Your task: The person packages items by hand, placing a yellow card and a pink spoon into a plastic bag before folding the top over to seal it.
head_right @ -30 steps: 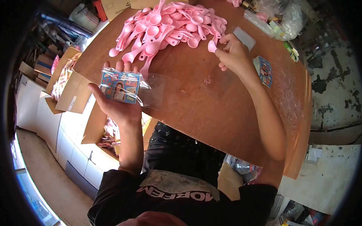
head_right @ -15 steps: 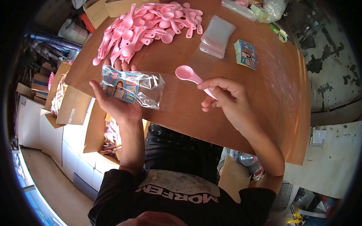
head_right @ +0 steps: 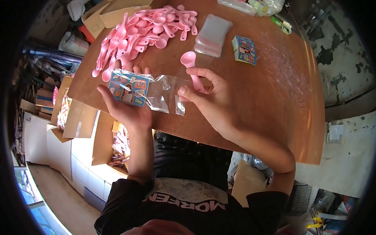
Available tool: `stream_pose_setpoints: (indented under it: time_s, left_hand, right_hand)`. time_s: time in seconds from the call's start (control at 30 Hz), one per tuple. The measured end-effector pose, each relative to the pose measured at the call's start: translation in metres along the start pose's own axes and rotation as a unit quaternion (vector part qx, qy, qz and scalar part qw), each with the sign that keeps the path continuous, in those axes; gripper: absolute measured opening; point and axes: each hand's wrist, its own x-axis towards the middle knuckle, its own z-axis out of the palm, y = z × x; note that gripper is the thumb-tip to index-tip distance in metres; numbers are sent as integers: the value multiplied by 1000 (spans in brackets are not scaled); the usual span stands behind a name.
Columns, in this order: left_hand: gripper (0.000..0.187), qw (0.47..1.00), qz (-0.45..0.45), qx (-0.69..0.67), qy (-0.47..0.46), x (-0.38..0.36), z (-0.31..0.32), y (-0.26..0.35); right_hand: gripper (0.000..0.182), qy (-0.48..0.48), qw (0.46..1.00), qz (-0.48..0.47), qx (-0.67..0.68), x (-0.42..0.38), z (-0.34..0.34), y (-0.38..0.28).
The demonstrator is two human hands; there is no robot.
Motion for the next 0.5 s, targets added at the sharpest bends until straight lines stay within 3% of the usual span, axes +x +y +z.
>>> stream_pose_setpoints:
  time_s: [0.07,0.2,0.4,0.5]
  left_hand:
    - [68,980,74,171,68,-3,0,0]
    - [60,979,63,186,58,-1,-7,1]
    - [58,981,35,129,140,7,4,8]
    - [59,985,21,88,147,12,-2,15]
  right_hand:
    - [36,3,999,-17,-50,-2,0,-4]
    - [38,16,992,-23,-121,-9,0,-19]
    - [41,-10,991,-80,-109,-21,-20,-25]
    - [47,-67,995,3,-68,-30,-40,-33]
